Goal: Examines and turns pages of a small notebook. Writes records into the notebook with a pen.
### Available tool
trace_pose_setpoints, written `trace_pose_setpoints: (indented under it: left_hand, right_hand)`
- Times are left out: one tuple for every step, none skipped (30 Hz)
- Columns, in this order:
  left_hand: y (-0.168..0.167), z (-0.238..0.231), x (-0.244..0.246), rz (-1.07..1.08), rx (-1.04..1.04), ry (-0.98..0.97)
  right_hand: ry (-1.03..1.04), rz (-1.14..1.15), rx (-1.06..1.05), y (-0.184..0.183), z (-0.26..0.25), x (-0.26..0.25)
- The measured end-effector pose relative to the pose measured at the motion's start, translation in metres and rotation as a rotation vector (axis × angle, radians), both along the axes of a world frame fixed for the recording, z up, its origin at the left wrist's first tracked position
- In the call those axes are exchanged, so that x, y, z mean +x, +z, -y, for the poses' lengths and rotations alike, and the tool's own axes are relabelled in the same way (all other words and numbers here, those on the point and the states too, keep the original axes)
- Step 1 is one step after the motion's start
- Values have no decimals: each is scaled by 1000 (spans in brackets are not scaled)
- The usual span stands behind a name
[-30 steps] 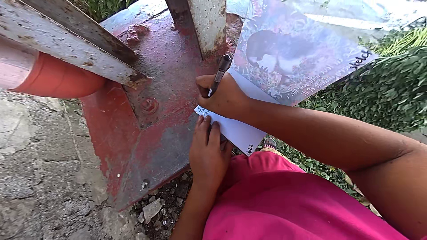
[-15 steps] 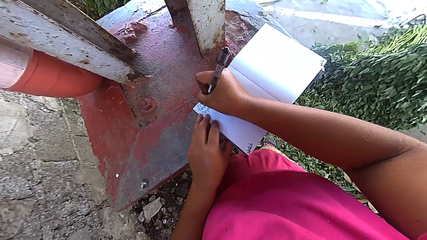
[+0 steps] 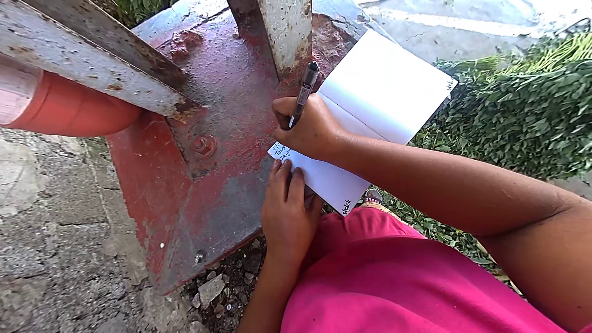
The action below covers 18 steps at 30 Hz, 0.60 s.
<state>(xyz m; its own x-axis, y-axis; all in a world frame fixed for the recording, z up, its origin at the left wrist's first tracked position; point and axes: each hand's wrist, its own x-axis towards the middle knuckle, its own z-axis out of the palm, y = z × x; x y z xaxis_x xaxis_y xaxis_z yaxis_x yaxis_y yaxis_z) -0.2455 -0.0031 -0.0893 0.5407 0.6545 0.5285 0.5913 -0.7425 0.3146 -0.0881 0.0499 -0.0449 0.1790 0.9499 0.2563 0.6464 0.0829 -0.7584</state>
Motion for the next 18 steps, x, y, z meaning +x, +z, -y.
trace_pose_setpoints:
  left_hand:
    - [0, 0, 0, 1, -4, 0]
    - [1, 1, 0, -1, -8, 2]
    - [0, 1, 0, -1, -11, 4]
    - [0, 1, 0, -1, -10, 5]
    - [0, 0, 0, 1, -11, 4]
    - [0, 0, 0, 4, -10, 3]
    - [0, 0, 0, 4, -10, 3]
    - [0, 0, 0, 4, -12, 2]
    - [0, -1, 0, 4, -10, 1]
    - [0, -1, 1, 4, -7, -1]
    - [0, -1, 2, 6, -7, -1]
    - [0, -1, 1, 9, -9, 0]
    - [0, 0, 1, 14, -11, 2]
    - [0, 0, 1, 20, -13, 2]
    - [-1, 0, 1, 23, -12, 1]
    - [-1, -1, 1, 26, -11, 1]
    - [-1, -1, 1, 25, -11, 0]
    - [-1, -1, 1, 20, -13, 0]
  right_hand:
    - [-3, -4, 20, -1, -1, 0]
    - [-1, -6, 44, -3, -1, 0]
    - [7, -10, 45, -4, 0, 0]
    - [13, -10, 44, -4, 0, 1]
    - [12, -8, 42, -3, 1, 1]
    - [7, -7, 50, -4, 0, 0]
    - [3, -4, 67, -5, 0, 0]
    - [2, 0, 76, -6, 0, -1]
    - [1, 1, 78, -6, 1, 0]
    - [-4, 2, 81, -6, 1, 0]
    - [-10, 9, 84, -5, 1, 1]
    - [-14, 18, 88, -6, 1, 2]
    - [-14, 23, 88, -7, 1, 2]
    - [-10, 24, 84, -7, 0, 2]
    - [-7, 20, 81, -6, 0, 2]
    - [-10, 13, 80, -6, 0, 1]
    - [-15, 4, 85, -6, -1, 1]
    - [-20, -7, 88, -6, -1, 1]
